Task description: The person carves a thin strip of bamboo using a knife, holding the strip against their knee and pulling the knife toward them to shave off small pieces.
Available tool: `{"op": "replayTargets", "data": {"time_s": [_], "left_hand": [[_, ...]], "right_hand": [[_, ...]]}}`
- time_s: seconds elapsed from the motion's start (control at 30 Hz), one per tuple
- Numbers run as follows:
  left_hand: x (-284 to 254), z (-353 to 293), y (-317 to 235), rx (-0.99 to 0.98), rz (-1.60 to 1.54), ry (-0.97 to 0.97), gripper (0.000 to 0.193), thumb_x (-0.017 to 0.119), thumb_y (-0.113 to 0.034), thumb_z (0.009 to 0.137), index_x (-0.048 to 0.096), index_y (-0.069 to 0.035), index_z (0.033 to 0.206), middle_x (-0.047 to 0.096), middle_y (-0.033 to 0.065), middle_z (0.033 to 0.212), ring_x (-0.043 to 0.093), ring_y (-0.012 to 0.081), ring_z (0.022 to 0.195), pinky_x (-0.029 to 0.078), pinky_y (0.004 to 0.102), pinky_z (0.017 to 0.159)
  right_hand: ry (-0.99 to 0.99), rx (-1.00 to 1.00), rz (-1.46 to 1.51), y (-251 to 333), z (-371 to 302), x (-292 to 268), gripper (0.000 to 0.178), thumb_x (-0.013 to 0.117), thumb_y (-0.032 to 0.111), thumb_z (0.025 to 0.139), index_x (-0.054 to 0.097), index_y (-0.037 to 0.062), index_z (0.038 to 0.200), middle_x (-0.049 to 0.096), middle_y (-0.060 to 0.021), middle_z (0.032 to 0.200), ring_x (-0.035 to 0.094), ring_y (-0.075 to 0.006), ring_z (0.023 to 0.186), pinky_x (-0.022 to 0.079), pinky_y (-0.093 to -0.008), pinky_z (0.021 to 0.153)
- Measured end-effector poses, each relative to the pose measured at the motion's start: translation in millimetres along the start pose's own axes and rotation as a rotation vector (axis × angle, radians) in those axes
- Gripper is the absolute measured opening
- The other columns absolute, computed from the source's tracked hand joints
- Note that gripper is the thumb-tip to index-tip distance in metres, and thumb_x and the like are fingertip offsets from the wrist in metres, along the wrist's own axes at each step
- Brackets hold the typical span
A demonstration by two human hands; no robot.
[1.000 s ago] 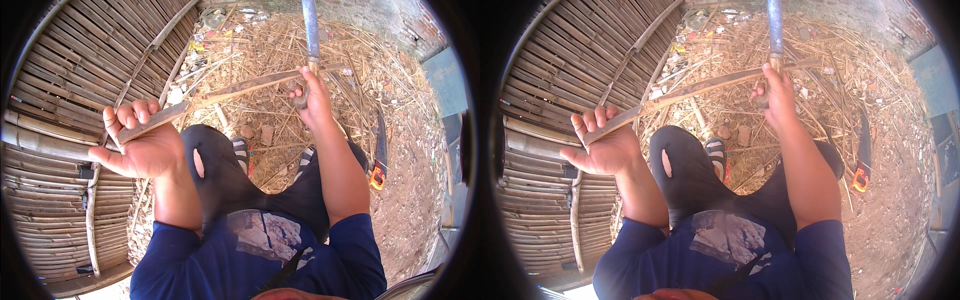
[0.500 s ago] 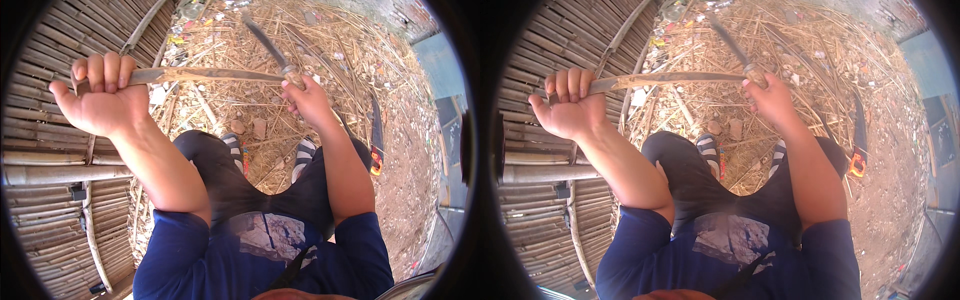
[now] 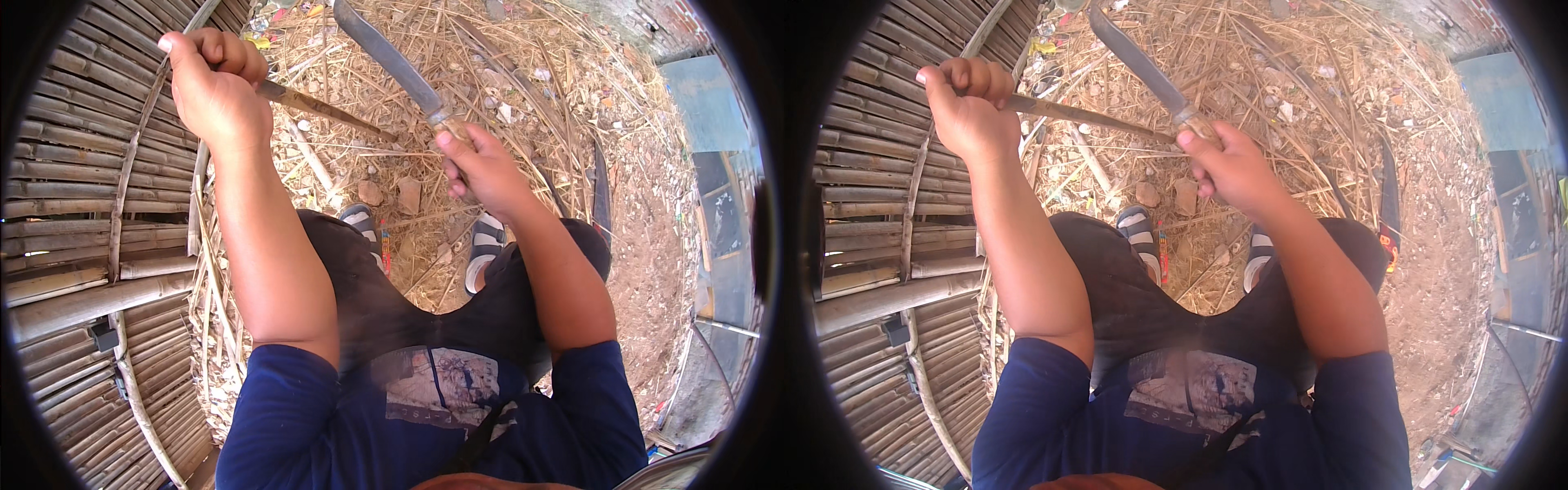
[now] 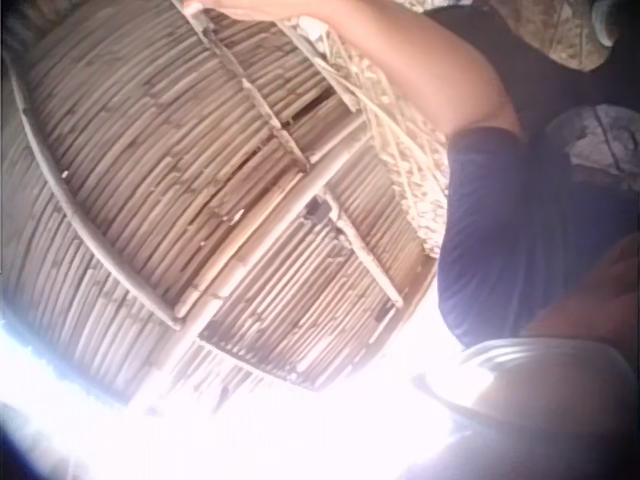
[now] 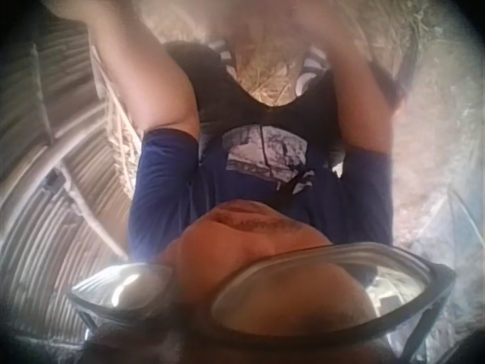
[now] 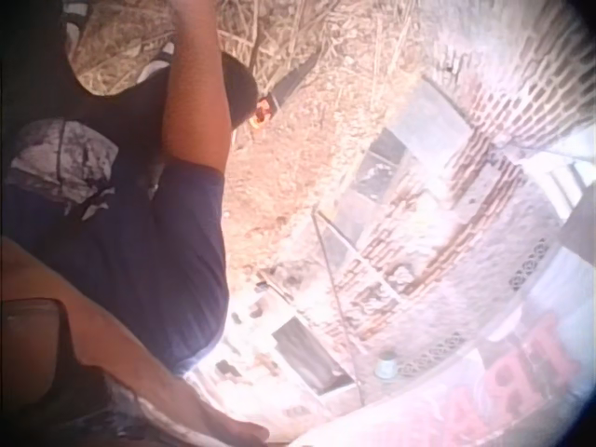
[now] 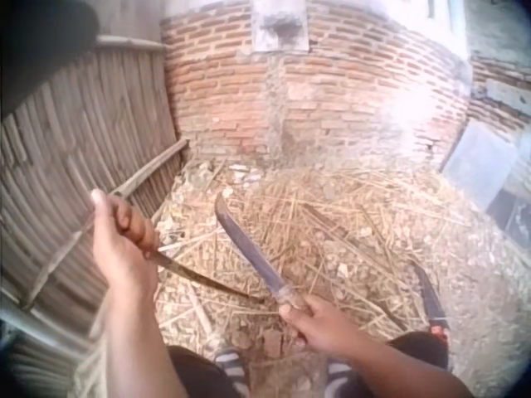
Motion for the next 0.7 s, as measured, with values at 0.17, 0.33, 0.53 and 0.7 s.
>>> {"op": "replayTargets", "data": {"time_s": [0.17,0.33,0.53,0.7], "left_hand": [[-6.4,-0.5,-3.0,0.003,0.018,0.033,0.045,0.037,-0.040,0.108,0.034,-0.010,0.074,0.026,0.0009,0.060,0.022,0.0149,0.055,0.022,0.0326,0.053],[-11.8,4.5,-0.9,-0.016,0.022,-0.005,0.043,0.037,-0.038,0.107,0.034,-0.011,0.074,0.025,0.0012,0.060,0.021,0.0151,0.055,0.021,0.0329,0.053],[-42.2,13.3,5.8,-0.031,-0.002,-0.122,0.041,0.036,-0.036,0.107,0.037,-0.012,0.075,0.028,0.0005,0.060,0.020,0.0139,0.054,0.022,0.0321,0.052],[-31.7,2.3,6.0,0.010,0.060,-0.149,0.040,0.033,-0.033,0.108,0.053,-0.004,0.089,0.029,-0.0003,0.061,0.022,0.0135,0.053,0.024,0.0308,0.053]], "right_hand": [[-0.117,-0.243,-0.200,22.2,4.3,44.4,0.044,0.067,0.043,0.095,0.061,0.0017,0.111,0.058,-0.0045,0.073,0.054,-0.0145,0.060,0.047,-0.0335,0.058],[-0.202,-0.379,-0.299,-32.2,10.7,74.9,0.040,0.066,0.039,0.095,0.057,0.0002,0.101,0.065,-0.0193,0.075,0.066,-0.0307,0.067,0.050,-0.0424,0.063],[-0.062,-0.238,-0.507,-50.8,33.0,76.7,0.046,0.069,0.043,0.091,0.057,-0.0009,0.094,0.064,-0.0207,0.070,0.066,-0.0405,0.069,0.050,-0.0480,0.064],[-0.166,-0.402,-0.458,-27.0,14.4,72.0,0.043,0.070,0.041,0.091,0.058,-0.0001,0.096,0.064,-0.0191,0.068,0.066,-0.0374,0.067,0.050,-0.0465,0.063]]}}
Point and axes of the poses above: each hand's wrist, its own z-axis towards the middle knuckle, its own x-axis out of the palm, y = z × x, the point moved 7 cm from there along z, towards the middle knuckle
